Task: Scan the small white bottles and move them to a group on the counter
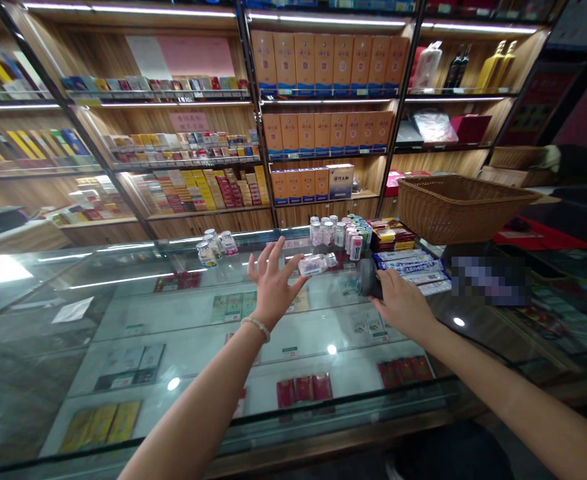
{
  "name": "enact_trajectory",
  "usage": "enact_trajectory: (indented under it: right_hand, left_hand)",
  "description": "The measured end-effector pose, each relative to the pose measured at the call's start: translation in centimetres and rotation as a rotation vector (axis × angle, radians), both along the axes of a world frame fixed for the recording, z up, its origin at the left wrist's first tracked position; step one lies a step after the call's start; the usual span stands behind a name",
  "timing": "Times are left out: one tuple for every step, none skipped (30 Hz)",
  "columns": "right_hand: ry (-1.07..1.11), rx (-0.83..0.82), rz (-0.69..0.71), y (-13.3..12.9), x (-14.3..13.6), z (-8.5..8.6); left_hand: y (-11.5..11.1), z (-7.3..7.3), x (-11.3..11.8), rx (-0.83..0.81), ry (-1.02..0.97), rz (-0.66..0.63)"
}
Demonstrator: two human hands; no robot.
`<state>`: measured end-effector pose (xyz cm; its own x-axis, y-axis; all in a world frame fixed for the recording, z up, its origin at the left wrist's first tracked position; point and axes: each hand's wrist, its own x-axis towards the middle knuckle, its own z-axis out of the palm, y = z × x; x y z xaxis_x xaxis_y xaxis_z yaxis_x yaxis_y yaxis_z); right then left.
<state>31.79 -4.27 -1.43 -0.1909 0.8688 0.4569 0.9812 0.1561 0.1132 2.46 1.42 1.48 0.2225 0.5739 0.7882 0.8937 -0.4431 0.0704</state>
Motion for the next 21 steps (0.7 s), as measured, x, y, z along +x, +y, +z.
enact_trajectory:
  right_hand:
    - [-0.008,0.007,-0.004,-0.05,-0.04,0.03]
    - [-0.019,0.016,-0.006,-0.12,-0.09,0.06]
    - [-0.032,0.026,-0.006,-0.19,-0.14,0.09]
    - [-0.046,0.035,-0.004,-0.27,-0.18,0.11]
    - [-0.061,0.042,-0.001,-0.35,-0.22,0.12]
    - [-0.074,0.046,-0.001,-0.43,-0.23,0.13]
    - [-0.084,0.049,-0.002,-0.5,-0.23,0.12]
    - [-0.092,0.05,-0.006,-0.56,-0.21,0.12]
    - [-0.095,0.05,-0.01,-0.59,-0.17,0.13]
    - [-0.097,0.046,-0.012,-0.6,-0.13,0.16]
    - [-0.097,0.039,-0.014,-0.59,-0.08,0.21]
    - [-0.094,0.028,-0.015,-0.55,-0.03,0.29]
    - [-0.091,0.016,-0.016,-0.5,0.01,0.38]
    - [-0.087,0.004,-0.016,-0.42,0.03,0.49]
    - [-0.082,-0.006,-0.017,-0.34,0.05,0.59]
    - [-0.077,-0.012,-0.018,-0.26,0.05,0.67]
    - [-0.072,-0.015,-0.019,-0.19,0.05,0.73]
    - [-0.066,-0.016,-0.02,-0.13,0.05,0.76]
    - [-0.058,-0.016,-0.021,-0.09,0.06,0.74]
    - [-0.05,-0.016,-0.021,-0.06,0.09,0.69]
    - [-0.04,-0.016,-0.023,-0.04,0.14,0.62]
  left_hand:
    - [0.0,-0.01,-0.01,0.002,0.0,0.001]
    - [0.0,-0.02,-0.03,0.003,0.001,0.002]
    - [0.0,-0.03,-0.04,0.003,0.001,0.003]
    - [0.0,-0.04,-0.05,0.002,0.003,0.003]
    - [0.0,-0.05,-0.06,0.0,0.002,0.003]
    - [0.0,-0.06,-0.07,-0.003,0.001,0.003]
    - [0.0,-0.07,-0.07,-0.007,-0.002,0.002]
    - [0.0,-0.08,-0.07,-0.01,-0.006,0.0]
    - [0.01,-0.1,-0.06,-0.012,-0.01,-0.001]
    - [0.01,-0.11,-0.05,-0.013,-0.015,-0.003]
    - [0.02,-0.12,-0.03,-0.013,-0.019,-0.004]
    - [0.01,-0.12,-0.01,-0.012,-0.021,-0.004]
    - [0.0,-0.12,0.0,-0.01,-0.021,-0.004]
    - [-0.01,-0.11,0.01,-0.009,-0.019,-0.003]
    - [-0.03,-0.1,0.02,-0.007,-0.016,-0.002]
    - [-0.04,-0.1,0.01,-0.002,-0.012,-0.001]
    - [-0.05,-0.1,0.0,0.003,-0.009,-0.001]
    - [-0.05,-0.1,-0.02,0.008,-0.006,-0.002]
    - [-0.04,-0.1,-0.04,0.012,-0.005,-0.002]
    - [-0.04,-0.1,-0.06,0.015,-0.007,-0.004]
    - [-0.03,-0.09,-0.07,0.017,-0.008,-0.006]
